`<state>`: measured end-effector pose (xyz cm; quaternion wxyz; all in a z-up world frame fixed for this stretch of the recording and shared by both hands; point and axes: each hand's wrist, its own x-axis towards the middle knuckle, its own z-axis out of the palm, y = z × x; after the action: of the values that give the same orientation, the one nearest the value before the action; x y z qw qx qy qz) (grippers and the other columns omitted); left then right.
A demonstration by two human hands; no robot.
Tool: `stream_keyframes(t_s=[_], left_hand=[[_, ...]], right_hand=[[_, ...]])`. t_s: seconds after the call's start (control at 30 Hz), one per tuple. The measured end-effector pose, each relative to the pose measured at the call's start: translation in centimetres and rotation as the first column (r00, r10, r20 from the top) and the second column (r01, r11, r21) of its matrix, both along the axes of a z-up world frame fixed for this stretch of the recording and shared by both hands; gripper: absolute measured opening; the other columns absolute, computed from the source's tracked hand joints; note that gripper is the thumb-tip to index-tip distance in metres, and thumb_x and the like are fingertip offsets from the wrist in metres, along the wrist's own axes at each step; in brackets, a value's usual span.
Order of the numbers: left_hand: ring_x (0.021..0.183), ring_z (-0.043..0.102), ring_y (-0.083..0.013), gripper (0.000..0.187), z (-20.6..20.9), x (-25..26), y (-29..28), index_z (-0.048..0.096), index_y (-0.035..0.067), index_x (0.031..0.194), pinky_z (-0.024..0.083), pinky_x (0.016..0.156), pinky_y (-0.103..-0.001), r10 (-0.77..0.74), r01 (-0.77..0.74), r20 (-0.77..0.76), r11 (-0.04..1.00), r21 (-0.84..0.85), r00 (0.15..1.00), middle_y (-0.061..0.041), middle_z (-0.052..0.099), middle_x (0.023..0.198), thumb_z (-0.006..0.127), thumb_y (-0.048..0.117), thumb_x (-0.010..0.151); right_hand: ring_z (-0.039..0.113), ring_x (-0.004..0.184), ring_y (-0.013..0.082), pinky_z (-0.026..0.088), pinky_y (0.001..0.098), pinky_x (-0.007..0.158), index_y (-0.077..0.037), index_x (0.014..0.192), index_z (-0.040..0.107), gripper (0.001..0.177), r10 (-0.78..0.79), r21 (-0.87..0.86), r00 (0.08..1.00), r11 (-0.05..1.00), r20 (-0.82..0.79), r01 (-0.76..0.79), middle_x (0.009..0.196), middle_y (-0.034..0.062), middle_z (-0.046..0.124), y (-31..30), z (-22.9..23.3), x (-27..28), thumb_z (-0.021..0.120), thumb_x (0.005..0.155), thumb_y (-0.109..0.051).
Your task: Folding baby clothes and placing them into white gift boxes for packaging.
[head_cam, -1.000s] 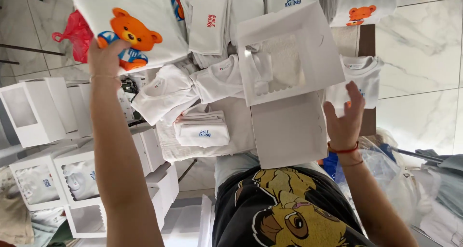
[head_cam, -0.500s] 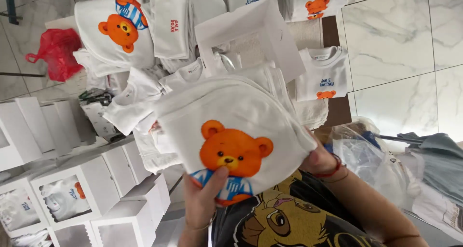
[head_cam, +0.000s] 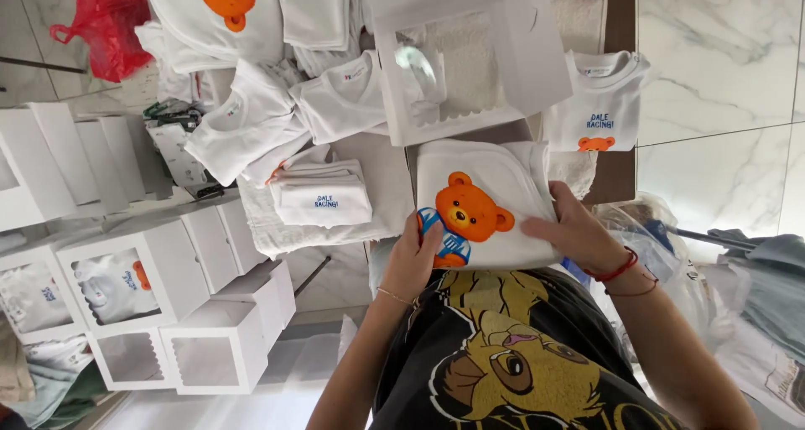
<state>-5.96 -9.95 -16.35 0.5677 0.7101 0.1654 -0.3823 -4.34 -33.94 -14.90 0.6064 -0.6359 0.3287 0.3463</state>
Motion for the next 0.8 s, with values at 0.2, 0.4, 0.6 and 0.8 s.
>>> stream_keyframes(t_s=[0.2,0.4,0.6,0.8], left_hand=[[0.108,0.043,-0.0451,0.053,3.3,1.2,0.2,0.022,-0.001,0.133,0.038,0.087,-0.049,-0.292,0.240,0.135,0.921,0.305,0.947,-0.029,0.038,0.125,0.039,0.021,0.087],[0.101,0.051,-0.0400,0.062,1.6,0.5,0.7,0.018,0.013,0.137,0.043,0.080,-0.047,-0.354,0.300,0.174,0.914,0.274,0.919,-0.025,0.025,0.135,0.046,0.024,0.083],[0.100,0.050,-0.0456,0.073,2.6,1.6,0.8,0.025,0.014,0.135,0.045,0.076,-0.048,-0.443,0.370,0.220,0.878,0.304,0.869,-0.028,0.027,0.132,0.061,0.011,0.072],[0.088,0.057,-0.0409,0.048,2.2,0.7,-1.8,0.042,0.019,0.118,0.049,0.061,-0.044,-0.557,0.290,0.248,0.702,0.651,0.793,-0.023,0.033,0.127,0.053,-0.001,0.076]], right_hand=[[0.052,0.098,0.0296,0.044,0.0427,0.076,-0.004,0.121,0.039,0.054,0.150,-0.081,0.985,0.986,0.080,-0.144,0.107,0.0180,0.055,2.2,-0.2,1.6,0.062,0.073,-0.017],[0.042,0.109,0.0420,0.035,0.0497,0.087,-0.007,0.122,0.039,0.051,0.325,-0.320,0.941,0.905,0.097,-0.280,0.111,0.0264,0.048,2.3,-4.6,1.4,0.058,0.077,-0.022],[0.046,0.107,0.0363,0.037,0.0451,0.087,-0.014,0.122,0.041,0.048,0.316,-0.453,0.945,0.857,0.086,-0.245,0.111,0.0197,0.051,1.6,-7.2,0.9,0.057,0.077,-0.021],[0.039,0.100,0.0546,0.034,0.0575,0.083,0.005,0.121,0.029,0.047,0.436,-0.544,0.812,0.820,0.388,-0.180,0.108,0.0368,0.038,3.5,-7.8,0.2,0.046,0.079,0.000]])
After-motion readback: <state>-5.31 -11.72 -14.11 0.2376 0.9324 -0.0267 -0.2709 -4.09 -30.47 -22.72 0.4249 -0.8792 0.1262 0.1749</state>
